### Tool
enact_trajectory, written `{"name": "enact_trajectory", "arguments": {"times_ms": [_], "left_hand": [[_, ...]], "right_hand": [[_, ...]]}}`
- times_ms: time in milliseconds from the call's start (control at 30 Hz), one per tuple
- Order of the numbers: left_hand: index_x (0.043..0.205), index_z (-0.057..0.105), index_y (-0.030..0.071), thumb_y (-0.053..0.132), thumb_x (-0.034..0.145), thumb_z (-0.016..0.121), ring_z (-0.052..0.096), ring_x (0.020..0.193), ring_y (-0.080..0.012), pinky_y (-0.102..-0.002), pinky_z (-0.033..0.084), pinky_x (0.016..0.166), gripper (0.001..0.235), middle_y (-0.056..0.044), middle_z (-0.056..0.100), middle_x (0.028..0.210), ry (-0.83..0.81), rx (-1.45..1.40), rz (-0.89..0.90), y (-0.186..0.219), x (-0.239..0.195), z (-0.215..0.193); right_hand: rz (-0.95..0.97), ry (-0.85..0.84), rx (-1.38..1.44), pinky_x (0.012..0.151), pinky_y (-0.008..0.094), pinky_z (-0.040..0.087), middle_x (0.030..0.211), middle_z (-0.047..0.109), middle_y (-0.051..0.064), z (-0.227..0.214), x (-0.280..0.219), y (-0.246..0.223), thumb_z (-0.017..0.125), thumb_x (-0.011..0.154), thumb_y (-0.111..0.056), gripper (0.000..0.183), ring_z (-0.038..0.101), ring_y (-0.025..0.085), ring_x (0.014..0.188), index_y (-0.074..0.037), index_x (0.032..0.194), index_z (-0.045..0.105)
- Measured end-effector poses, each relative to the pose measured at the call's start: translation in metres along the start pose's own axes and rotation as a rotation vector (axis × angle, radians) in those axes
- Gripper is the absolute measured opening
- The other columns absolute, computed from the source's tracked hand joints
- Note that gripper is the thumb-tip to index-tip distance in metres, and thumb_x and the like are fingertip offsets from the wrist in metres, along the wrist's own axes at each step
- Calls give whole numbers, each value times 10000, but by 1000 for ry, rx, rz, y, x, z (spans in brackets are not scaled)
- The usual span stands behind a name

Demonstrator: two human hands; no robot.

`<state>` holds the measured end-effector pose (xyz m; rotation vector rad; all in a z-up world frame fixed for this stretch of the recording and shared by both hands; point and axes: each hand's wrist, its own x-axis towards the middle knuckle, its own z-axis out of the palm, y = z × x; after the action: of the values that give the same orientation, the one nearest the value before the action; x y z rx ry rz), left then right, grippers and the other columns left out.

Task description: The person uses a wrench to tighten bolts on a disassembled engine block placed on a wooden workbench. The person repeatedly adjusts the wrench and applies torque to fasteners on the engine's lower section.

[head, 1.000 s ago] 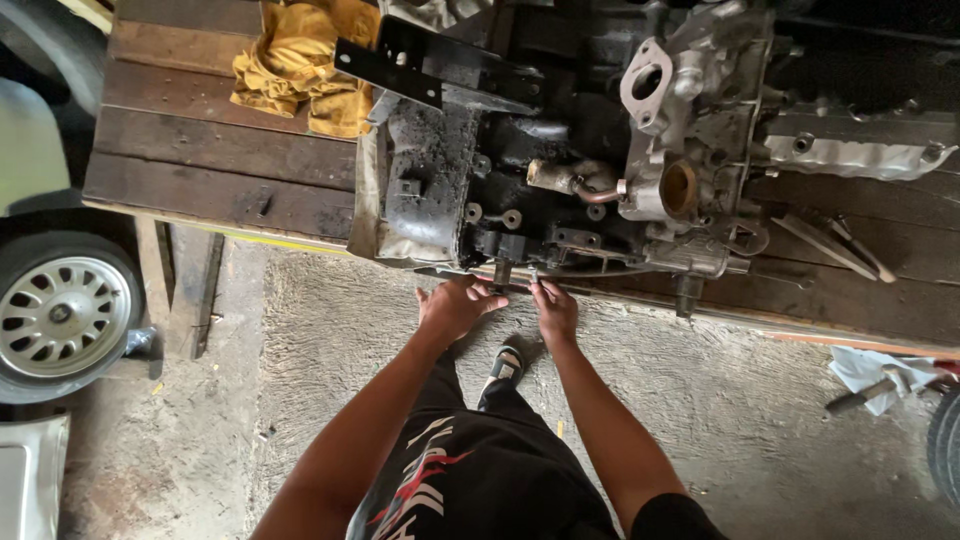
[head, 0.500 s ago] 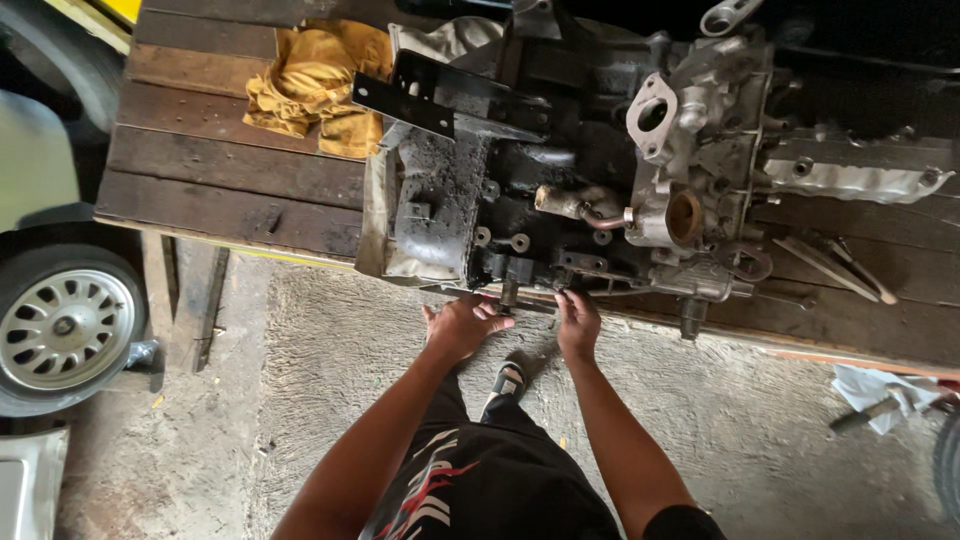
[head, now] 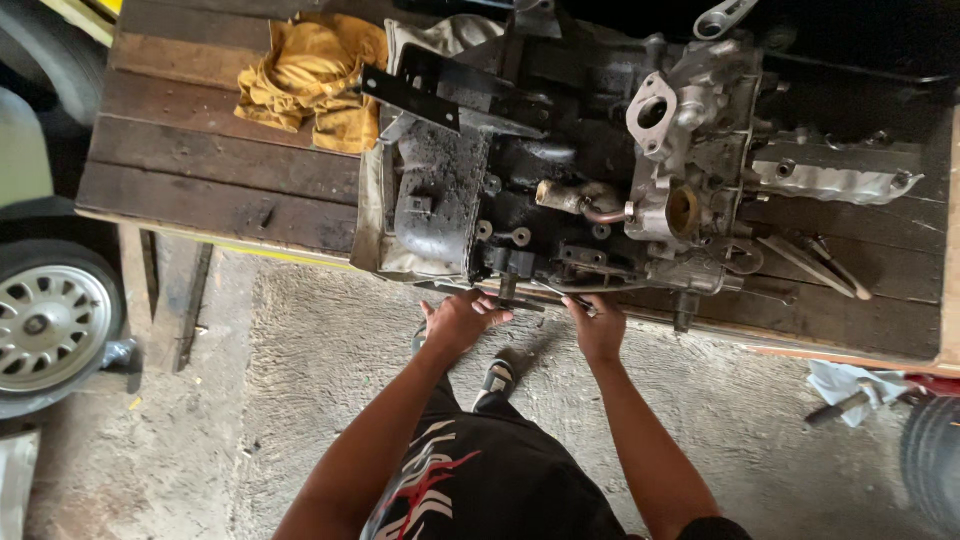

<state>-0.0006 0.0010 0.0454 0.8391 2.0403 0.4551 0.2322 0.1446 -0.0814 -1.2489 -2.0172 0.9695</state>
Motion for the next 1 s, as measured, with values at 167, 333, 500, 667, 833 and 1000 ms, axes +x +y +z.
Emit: {"name": "enact_trajectory", "arguments": {"times_ms": [167,333,500,667,833,1000], "left_hand": [[1141,743,212,702,740,706,669,1222,-224,-778,34,1180,635,18,777,1157,33,-14,-1,-1,-2,1],[1173,733,231,730,721,713,658,1235,-255,-754,45,1196,673,-26,783,1136,50,8,-1,-2,-2,1],[1194,725,266,766,686,681,661,1243,-275,-708,51,1240,714,-71,802,1101,34,6,-33,-4,1,4],[1198,715,277,788,688,677,638,1258,-280,-711,37,1220,722,-65,771,1140,33,21,-54,-6,2,8],[1187,715,277,782,692,665,656,1252,-270,-714,-5,1237,710,-46,797,1105,29,10,-56,-2,1,7],[1163,733,260,780,727,683,630,1260,-305,-731,11,1205,680,-57,769,1099,67,28,-15,-3,-3,5]], "right_hand": [[-182,53,175,574,247,486,855,739,56,-8,-3,-55,843,852,-112,156,622,108,676,-58,974,764],[-77,14,278,597,244,493,825,743,27,3,7,-77,831,891,-121,120,645,93,684,-65,926,732],[-289,-78,8,521,255,544,827,755,35,6,-9,-91,803,917,-186,116,719,135,674,-98,885,735],[-137,-87,103,518,242,582,786,750,30,11,-7,-65,798,938,-240,207,751,127,686,-104,845,673],[332,-7,650,516,290,553,817,700,108,-6,-12,-25,792,901,-116,183,732,178,715,-39,932,629],[817,-17,1158,668,342,606,932,679,173,0,-50,12,657,944,20,230,698,250,784,8,1160,579]]}}
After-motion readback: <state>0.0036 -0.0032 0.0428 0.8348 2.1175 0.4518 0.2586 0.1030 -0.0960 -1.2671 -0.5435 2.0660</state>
